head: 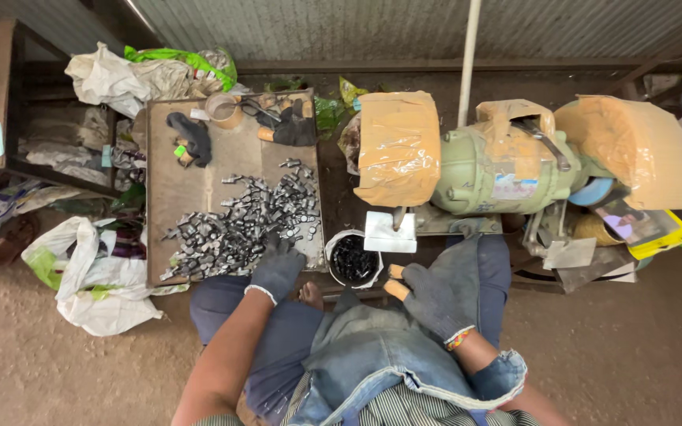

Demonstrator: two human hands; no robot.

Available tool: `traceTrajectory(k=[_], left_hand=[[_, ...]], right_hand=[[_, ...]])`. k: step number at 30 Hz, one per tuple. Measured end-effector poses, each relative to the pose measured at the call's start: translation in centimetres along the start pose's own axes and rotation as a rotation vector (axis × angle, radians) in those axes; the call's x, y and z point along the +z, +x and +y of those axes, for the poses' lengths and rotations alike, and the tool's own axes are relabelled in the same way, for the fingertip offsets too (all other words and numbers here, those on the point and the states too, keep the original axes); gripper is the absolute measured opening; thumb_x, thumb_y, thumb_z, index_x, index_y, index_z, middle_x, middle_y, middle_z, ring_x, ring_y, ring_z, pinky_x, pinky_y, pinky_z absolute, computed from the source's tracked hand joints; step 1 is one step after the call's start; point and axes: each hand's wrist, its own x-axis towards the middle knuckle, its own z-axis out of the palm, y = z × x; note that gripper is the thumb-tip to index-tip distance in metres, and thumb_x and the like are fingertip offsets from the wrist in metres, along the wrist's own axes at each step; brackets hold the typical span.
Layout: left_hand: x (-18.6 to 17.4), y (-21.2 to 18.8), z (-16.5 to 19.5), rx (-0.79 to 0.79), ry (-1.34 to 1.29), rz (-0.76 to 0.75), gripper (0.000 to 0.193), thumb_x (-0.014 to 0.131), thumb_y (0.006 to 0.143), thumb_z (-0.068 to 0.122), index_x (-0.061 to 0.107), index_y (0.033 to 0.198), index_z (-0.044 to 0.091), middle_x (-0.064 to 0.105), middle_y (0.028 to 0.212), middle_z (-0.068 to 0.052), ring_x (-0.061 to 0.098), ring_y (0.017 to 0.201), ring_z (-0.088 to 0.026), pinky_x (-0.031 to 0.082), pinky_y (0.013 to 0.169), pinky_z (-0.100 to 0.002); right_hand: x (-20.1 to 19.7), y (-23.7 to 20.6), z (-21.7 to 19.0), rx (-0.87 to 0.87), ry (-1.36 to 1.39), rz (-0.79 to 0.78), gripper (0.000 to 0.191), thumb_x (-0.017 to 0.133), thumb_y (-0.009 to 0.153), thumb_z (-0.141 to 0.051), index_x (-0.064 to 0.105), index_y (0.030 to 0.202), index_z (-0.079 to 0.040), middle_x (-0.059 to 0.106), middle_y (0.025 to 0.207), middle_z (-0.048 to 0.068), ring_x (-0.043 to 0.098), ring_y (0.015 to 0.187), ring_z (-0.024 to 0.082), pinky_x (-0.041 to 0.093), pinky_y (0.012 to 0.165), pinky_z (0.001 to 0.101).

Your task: The person sits at a bench grinder and holds small metal pieces against the spinning wheel, producing sparks as they grind each piece. They dip the ground piece into a small container and place it on a tray holding many similar metal pieces, repeating the cycle with new pieces.

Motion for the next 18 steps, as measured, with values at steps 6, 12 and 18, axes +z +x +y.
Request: traceTrajectory(k=[6, 12, 18], left_hand=[[-1.1, 0.6, 1.8, -0.040, -0.210, 0.189, 0.027, 0.059, 0.089, 0.019, 0.066, 0.112, 0.005, 0.064, 0.118, -0.012, 0.053, 0.125, -0.033, 0.038, 0.111, -0.048], [-5.5, -0.5, 8.9, 0.311, -0.571, 0.701, 0.043, 0.061, 0.087, 0.018, 0.063, 0.127, 0.002, 0.061, 0.126, -0.018, 0.060, 0.116, -0.039, 0.045, 0.105, -0.051], [-8.6, 2.0, 8.5, 0.102, -0.821, 0.847, 0.039, 0.070, 0.089, 0.018, 0.065, 0.125, 0.004, 0.063, 0.126, -0.017, 0.060, 0.117, -0.041, 0.047, 0.100, -0.050]], right_hand=[[-1.8, 0.5, -3.1, 0.193, 0.152, -0.084, 0.044, 0.075, 0.086, -0.033, 0.069, 0.123, -0.009, 0.072, 0.097, 0.012, 0.071, 0.086, 0.027, 0.055, 0.075, 0.0384], [-1.8, 1.3, -3.2, 0.021, 0.556, 0.027, 0.048, 0.074, 0.089, -0.020, 0.062, 0.130, 0.001, 0.072, 0.116, 0.013, 0.069, 0.106, 0.021, 0.054, 0.092, 0.0343], [-3.6, 2.5, -1.5, 0.111, 0.229, 0.201, 0.036, 0.069, 0.094, -0.023, 0.069, 0.123, -0.004, 0.074, 0.112, 0.016, 0.072, 0.103, 0.028, 0.055, 0.088, 0.0367]])
